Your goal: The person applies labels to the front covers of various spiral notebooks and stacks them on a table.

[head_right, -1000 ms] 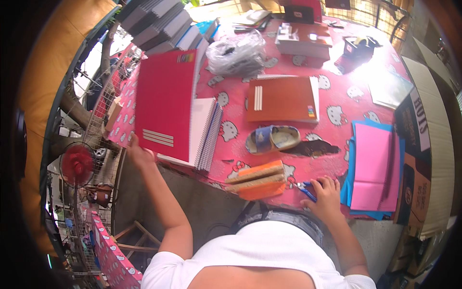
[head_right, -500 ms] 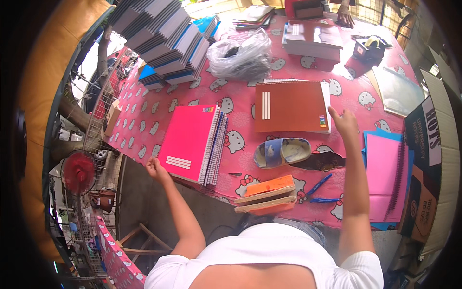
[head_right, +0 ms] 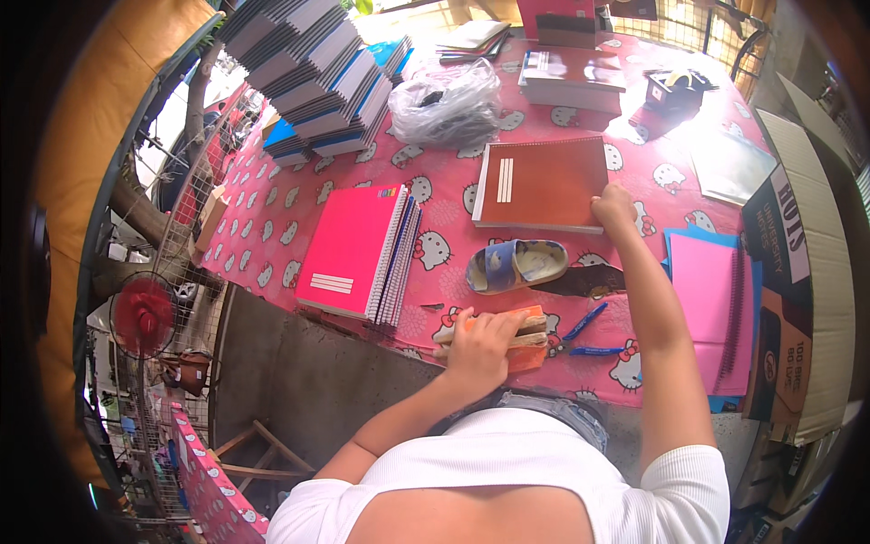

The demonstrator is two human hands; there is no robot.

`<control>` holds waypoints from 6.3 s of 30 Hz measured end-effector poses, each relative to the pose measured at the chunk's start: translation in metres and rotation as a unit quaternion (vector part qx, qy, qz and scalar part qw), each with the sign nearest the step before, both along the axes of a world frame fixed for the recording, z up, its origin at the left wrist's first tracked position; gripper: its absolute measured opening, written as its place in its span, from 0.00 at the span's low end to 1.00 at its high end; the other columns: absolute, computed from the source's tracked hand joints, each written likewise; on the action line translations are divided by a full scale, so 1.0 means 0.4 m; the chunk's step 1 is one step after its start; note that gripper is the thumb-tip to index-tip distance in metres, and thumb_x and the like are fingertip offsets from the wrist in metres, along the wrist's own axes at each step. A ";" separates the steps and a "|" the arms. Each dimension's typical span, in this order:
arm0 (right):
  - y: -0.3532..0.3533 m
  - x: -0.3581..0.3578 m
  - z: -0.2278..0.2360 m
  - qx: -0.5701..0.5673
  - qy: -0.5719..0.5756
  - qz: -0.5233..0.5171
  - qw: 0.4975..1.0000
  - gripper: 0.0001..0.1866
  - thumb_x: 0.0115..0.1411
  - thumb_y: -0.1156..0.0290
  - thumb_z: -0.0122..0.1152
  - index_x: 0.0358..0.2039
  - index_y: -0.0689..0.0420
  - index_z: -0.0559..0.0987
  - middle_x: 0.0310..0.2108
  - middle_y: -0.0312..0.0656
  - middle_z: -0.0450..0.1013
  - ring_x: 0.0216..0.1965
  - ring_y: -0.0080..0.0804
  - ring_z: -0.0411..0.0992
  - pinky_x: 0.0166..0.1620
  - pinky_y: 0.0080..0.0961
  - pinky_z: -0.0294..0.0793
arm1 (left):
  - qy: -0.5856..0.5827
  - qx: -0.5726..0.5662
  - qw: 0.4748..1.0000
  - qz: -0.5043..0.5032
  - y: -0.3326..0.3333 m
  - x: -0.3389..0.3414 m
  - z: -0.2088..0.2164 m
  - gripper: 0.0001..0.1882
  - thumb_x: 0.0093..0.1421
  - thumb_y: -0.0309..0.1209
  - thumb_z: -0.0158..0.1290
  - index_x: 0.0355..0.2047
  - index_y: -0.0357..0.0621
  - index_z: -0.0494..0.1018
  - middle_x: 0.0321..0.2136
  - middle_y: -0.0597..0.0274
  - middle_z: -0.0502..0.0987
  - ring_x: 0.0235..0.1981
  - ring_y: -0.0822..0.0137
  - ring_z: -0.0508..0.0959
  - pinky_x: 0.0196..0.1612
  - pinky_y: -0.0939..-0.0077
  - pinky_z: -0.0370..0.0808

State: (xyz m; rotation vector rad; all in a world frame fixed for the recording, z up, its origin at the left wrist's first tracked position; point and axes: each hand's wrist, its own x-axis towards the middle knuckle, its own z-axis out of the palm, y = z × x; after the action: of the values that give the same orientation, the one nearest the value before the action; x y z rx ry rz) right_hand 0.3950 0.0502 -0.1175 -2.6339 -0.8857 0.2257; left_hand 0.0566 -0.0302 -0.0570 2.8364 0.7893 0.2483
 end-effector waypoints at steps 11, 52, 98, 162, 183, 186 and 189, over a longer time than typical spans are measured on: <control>0.162 -0.329 0.070 0.114 -0.170 0.532 0.822 0.16 0.47 0.67 0.60 0.39 0.43 0.81 0.52 0.45 0.63 0.54 0.42 0.60 0.52 0.38 0.63 | -0.083 0.002 0.993 -0.082 0.021 0.022 -0.001 0.33 0.41 0.23 0.54 0.53 0.46 0.67 0.41 0.60 0.75 0.43 0.61 0.73 0.53 0.57 0.62; -0.205 -0.119 0.231 0.461 0.027 0.138 0.877 0.44 0.40 0.82 0.70 0.58 0.59 0.60 0.54 0.50 0.62 0.58 0.45 0.61 0.60 0.36 0.61 | -0.471 -0.539 0.697 0.043 0.412 0.177 0.128 0.15 0.56 0.18 0.54 0.44 0.39 0.71 0.39 0.62 0.78 0.39 0.71 0.78 0.45 0.76 0.74; -0.431 -0.325 0.114 0.374 0.206 0.283 0.859 0.16 0.51 0.80 0.62 0.41 0.60 0.72 0.34 0.50 0.75 0.36 0.50 0.74 0.37 0.37 0.72 | -0.529 -0.315 0.775 0.142 0.102 -0.102 0.217 0.14 0.53 0.21 0.60 0.40 0.35 0.72 0.32 0.63 0.78 0.33 0.77 0.76 0.36 0.82 0.72; -0.464 -0.234 0.348 0.285 0.304 0.390 0.821 0.06 0.54 0.82 0.58 0.34 0.62 0.78 0.24 0.44 0.75 0.26 0.30 0.73 0.32 0.26 0.71 | -0.319 -0.029 0.947 0.004 -0.047 0.140 0.189 0.09 0.49 0.31 0.63 0.32 0.48 0.82 0.26 0.70 0.79 0.31 0.72 0.75 0.51 0.67 0.57; -0.496 -0.319 0.370 0.324 -0.017 0.370 0.870 0.12 0.50 0.78 0.62 0.37 0.57 0.74 0.25 0.40 0.69 0.24 0.42 0.71 0.25 0.33 0.67 | -0.316 -0.016 0.948 0.013 -0.044 0.122 0.189 0.10 0.47 0.29 0.64 0.33 0.49 0.81 0.28 0.68 0.77 0.34 0.67 0.74 0.47 0.67 0.63; -0.496 -0.321 0.392 0.285 -0.029 0.398 0.872 0.13 0.50 0.78 0.62 0.37 0.56 0.74 0.26 0.40 0.69 0.25 0.42 0.72 0.25 0.34 0.67 | -0.306 -0.007 0.952 0.022 -0.048 0.118 0.184 0.10 0.47 0.30 0.64 0.33 0.51 0.82 0.27 0.71 0.76 0.33 0.71 0.74 0.50 0.65 0.57; -0.488 -0.314 0.385 0.283 -0.011 0.396 0.873 0.12 0.50 0.77 0.61 0.36 0.56 0.73 0.28 0.42 0.69 0.27 0.44 0.71 0.25 0.34 0.67 | -0.318 -0.007 0.948 0.018 -0.049 0.119 0.181 0.11 0.47 0.30 0.64 0.33 0.51 0.82 0.27 0.72 0.77 0.33 0.72 0.74 0.51 0.64 0.54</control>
State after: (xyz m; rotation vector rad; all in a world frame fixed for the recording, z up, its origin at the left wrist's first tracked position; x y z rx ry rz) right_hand 0.2693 -0.1449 0.0364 -1.6316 -1.6989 0.1033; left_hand 0.1044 -0.0500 0.0154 2.4728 0.6802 1.0826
